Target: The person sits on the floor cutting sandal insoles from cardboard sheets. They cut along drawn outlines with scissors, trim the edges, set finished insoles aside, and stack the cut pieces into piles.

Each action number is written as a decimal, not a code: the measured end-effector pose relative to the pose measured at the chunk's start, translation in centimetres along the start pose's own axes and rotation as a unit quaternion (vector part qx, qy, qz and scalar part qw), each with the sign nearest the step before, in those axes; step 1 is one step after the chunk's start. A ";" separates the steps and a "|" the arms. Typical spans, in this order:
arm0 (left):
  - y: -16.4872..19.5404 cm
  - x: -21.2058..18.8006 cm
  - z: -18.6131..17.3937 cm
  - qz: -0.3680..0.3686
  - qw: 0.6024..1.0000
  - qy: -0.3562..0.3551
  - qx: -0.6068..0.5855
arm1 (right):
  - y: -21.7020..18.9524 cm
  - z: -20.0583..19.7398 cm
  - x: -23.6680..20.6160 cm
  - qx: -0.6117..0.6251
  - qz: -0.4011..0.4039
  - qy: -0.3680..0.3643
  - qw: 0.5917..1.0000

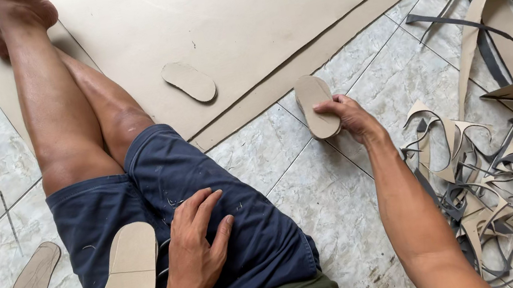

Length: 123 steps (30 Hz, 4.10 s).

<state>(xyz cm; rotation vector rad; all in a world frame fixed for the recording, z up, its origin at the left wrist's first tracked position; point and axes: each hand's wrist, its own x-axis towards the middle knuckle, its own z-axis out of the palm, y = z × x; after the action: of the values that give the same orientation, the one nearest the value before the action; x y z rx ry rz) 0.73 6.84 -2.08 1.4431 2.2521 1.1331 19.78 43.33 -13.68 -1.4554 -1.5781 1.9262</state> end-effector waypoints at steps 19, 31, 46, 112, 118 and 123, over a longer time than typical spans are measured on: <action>-0.1 0.1 0.6 -0.004 1.000 -0.003 0.012 | 5.8 5.4 -3.1 -0.149 -0.399 0.116 0.897; 0.2 0.3 0.3 0.018 1.000 0.007 0.006 | 0.7 5.5 -2.9 -0.334 -0.275 0.134 0.892; 2.1 -5.4 -5.1 -0.080 0.948 0.159 0.262 | -3.1 -4.6 -2.7 0.016 0.012 0.276 0.961; -12.9 -14.2 -17.1 -0.465 0.773 0.354 0.248 | -5.4 26.1 -17.2 -0.057 -0.152 -0.327 0.931; 0.7 -9.5 -8.4 -0.184 0.909 0.320 0.195 | -5.0 29.2 -18.8 -0.086 -0.198 -0.342 0.915; 0.5 -8.7 -8.8 -0.285 0.884 0.363 -0.078 | -4.1 25.3 -16.9 0.028 -0.108 -0.269 0.957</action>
<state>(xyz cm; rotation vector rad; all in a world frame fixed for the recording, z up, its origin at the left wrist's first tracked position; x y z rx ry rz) 0.36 -4.68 2.48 0.2121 2.6633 1.7502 5.84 17.90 -3.66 -0.7207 -1.7798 2.3275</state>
